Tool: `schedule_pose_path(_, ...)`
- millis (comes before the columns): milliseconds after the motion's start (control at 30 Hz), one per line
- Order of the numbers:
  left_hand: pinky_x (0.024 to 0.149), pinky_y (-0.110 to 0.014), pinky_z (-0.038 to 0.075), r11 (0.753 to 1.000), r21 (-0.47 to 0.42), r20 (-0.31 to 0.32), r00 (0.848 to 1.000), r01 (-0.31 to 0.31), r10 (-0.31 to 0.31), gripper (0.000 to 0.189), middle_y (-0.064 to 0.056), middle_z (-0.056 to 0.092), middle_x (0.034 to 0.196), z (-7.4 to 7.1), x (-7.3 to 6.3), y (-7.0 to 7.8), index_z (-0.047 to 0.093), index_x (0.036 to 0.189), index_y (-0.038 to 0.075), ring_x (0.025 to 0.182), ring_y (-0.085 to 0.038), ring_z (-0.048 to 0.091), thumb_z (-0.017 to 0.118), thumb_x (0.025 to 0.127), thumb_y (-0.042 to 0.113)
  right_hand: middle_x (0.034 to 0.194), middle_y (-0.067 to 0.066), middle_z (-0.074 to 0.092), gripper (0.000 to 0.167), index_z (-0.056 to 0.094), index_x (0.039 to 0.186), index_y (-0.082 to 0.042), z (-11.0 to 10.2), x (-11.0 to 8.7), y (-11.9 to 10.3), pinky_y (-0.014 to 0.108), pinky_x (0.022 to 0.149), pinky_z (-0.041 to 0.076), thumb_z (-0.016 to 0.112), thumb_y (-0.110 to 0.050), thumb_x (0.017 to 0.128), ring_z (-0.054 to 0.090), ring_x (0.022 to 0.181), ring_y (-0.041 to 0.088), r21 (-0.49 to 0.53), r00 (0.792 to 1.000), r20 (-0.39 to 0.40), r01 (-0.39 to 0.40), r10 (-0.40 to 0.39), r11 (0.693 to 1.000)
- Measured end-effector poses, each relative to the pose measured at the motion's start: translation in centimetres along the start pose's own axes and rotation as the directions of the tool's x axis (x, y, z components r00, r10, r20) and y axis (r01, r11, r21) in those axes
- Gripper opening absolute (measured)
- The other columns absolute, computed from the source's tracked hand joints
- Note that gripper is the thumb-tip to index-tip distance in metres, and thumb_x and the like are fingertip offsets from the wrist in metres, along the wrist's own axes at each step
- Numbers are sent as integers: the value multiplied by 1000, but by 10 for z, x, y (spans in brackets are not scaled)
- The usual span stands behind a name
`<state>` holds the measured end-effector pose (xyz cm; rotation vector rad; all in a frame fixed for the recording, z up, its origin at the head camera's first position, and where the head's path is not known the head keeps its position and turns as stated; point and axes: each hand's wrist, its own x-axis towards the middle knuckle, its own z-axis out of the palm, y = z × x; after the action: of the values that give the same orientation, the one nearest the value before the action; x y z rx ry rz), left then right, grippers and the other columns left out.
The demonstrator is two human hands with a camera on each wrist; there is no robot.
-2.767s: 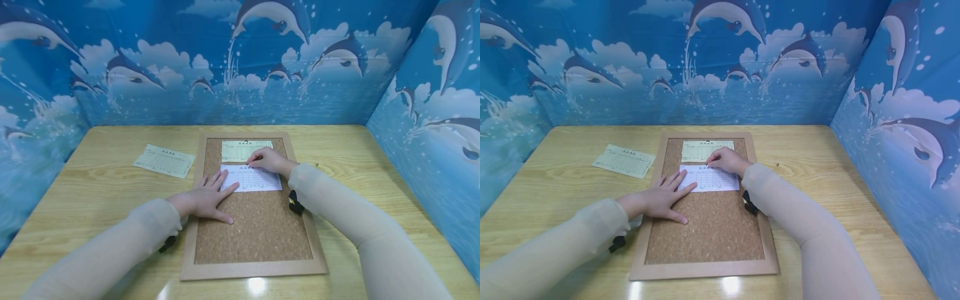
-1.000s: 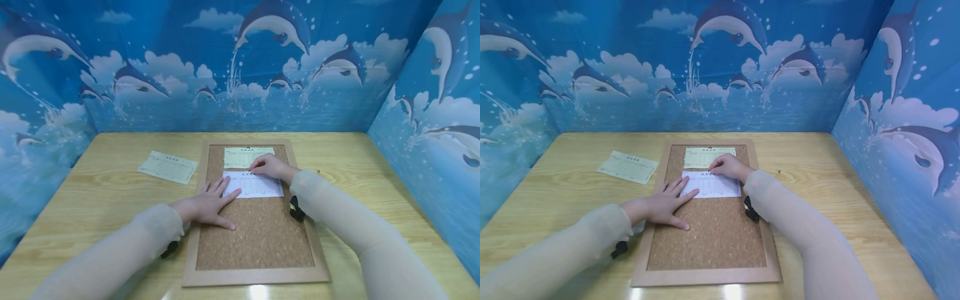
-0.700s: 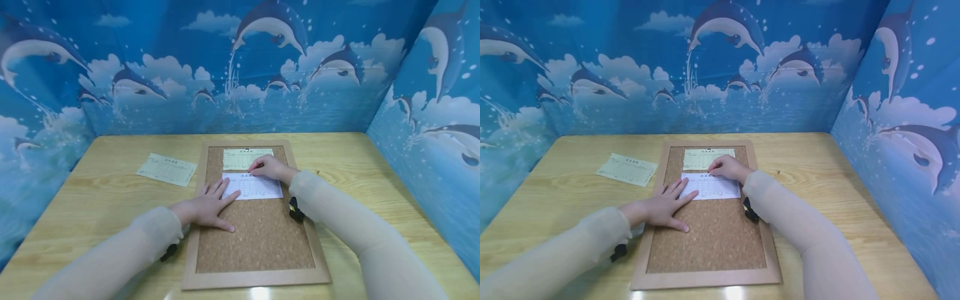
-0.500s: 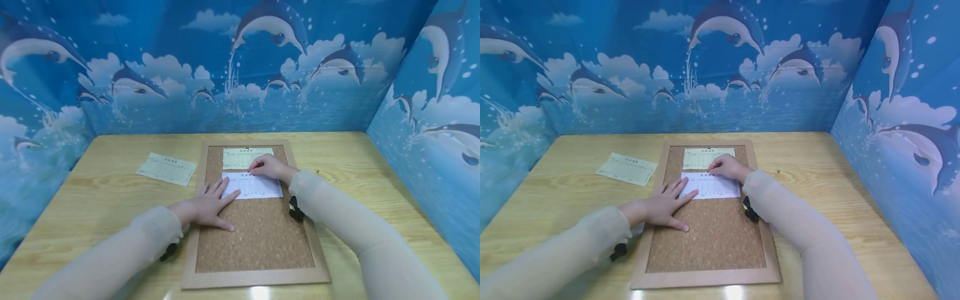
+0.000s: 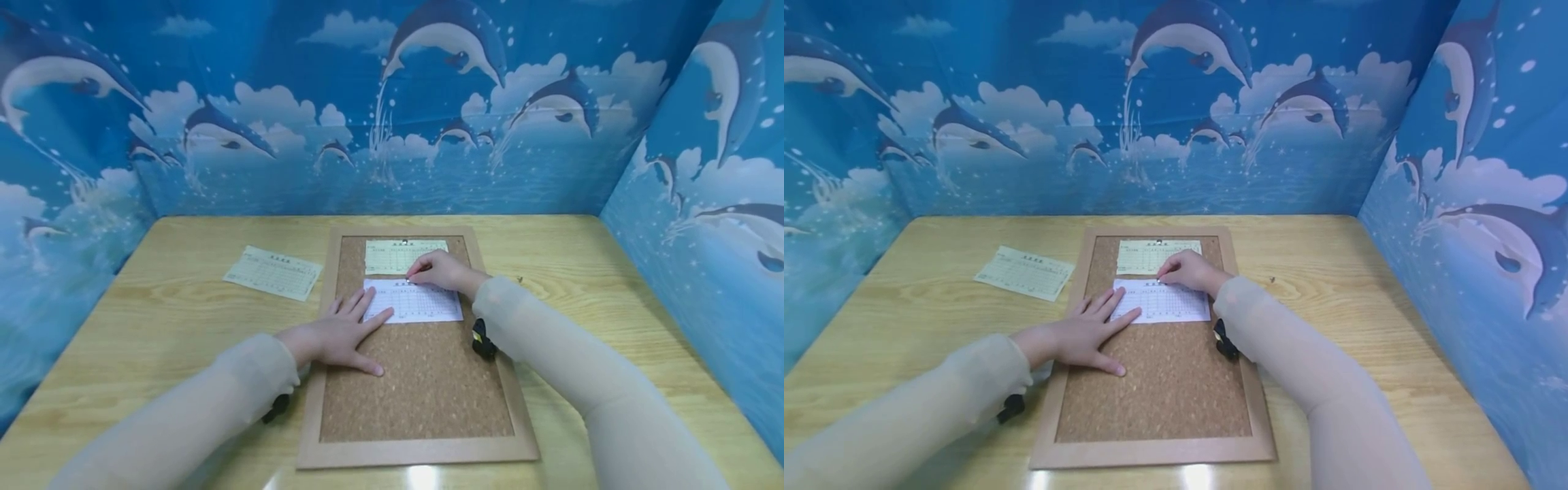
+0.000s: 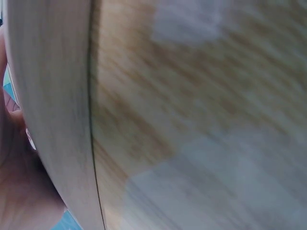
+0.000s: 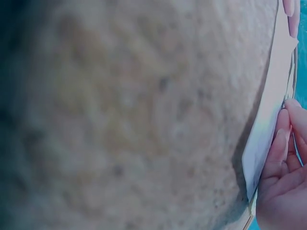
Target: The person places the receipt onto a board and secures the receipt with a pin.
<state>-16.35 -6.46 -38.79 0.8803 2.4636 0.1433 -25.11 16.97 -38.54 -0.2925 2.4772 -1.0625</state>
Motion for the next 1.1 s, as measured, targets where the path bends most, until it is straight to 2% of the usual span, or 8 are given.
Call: schedule_pose_path(1100, 108, -55, -4, 1000, -4, 9, 1000, 3, -3, 102, -8, -23, 152, -2, 0, 0, 1, 149, 35, 137, -27, -21, 47, 70, 81, 102, 4, 65, 13, 71, 98, -10, 0, 2, 2, 34, 82, 45, 64, -17, 90, 58, 93, 18, -10, 1000, -9, 23, -23, 1000)
